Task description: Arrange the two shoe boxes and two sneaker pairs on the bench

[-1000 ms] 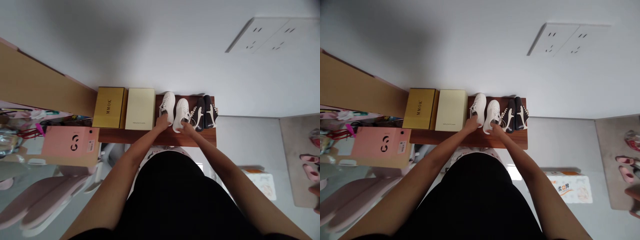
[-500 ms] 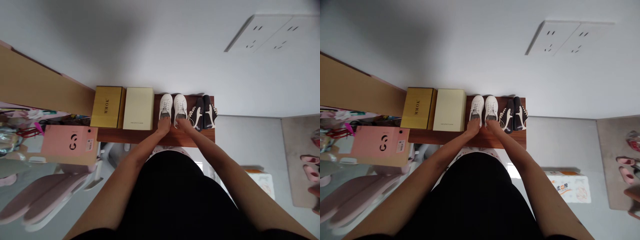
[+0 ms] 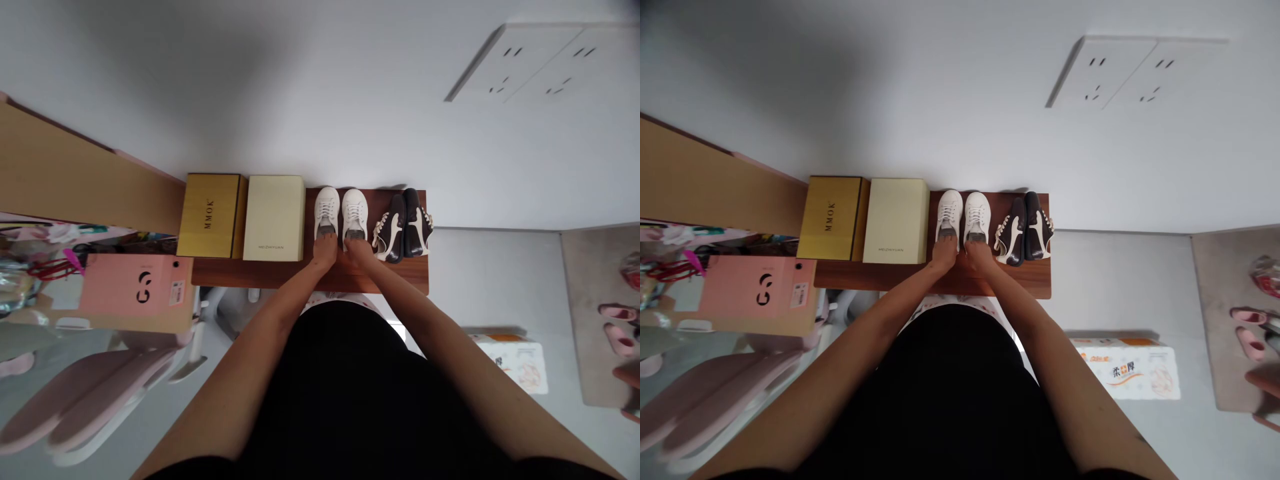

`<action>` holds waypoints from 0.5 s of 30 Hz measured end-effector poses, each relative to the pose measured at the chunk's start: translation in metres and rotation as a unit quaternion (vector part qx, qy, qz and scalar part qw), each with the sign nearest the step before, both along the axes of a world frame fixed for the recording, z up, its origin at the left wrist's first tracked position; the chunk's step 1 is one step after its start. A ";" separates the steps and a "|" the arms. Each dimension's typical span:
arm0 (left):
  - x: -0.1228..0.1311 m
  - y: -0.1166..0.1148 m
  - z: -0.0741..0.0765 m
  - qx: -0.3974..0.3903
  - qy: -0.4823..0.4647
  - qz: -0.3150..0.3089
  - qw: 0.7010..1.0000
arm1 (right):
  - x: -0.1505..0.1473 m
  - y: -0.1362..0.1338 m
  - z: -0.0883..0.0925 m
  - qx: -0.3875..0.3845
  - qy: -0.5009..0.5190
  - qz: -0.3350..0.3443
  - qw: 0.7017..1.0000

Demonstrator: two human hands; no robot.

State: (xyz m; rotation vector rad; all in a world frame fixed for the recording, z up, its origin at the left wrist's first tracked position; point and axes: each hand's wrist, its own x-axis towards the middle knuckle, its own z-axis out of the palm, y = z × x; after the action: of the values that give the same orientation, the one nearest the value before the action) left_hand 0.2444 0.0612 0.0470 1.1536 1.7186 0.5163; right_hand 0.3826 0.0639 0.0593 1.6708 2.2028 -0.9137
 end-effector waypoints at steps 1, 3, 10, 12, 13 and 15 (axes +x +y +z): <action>0.000 -0.001 0.000 -0.001 -0.001 0.004 1.000 | 0.000 -0.002 -0.001 0.014 0.001 0.006 1.000; 0.000 -0.002 0.002 -0.002 0.003 0.010 1.000 | 0.002 -0.007 -0.001 0.052 0.008 0.010 0.999; 0.011 0.010 0.029 0.079 0.140 -0.134 0.978 | 0.080 -0.039 -0.003 0.211 0.095 -0.180 0.956; 0.027 0.014 0.035 0.096 0.118 -0.179 0.972 | 0.122 -0.045 -0.008 0.248 0.094 -0.265 0.927; 0.038 0.014 0.035 0.092 0.100 -0.204 0.969 | 0.143 -0.046 -0.012 0.258 0.080 -0.305 0.913; 0.064 0.008 0.033 0.059 0.067 -0.251 0.964 | 0.181 -0.046 -0.020 0.244 0.041 -0.372 0.895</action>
State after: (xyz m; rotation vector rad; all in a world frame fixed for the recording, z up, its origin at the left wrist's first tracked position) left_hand 0.3084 0.0696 0.0796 1.6760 1.4405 0.2305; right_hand 0.5631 0.0181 0.0394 2.8732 1.9325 -0.5776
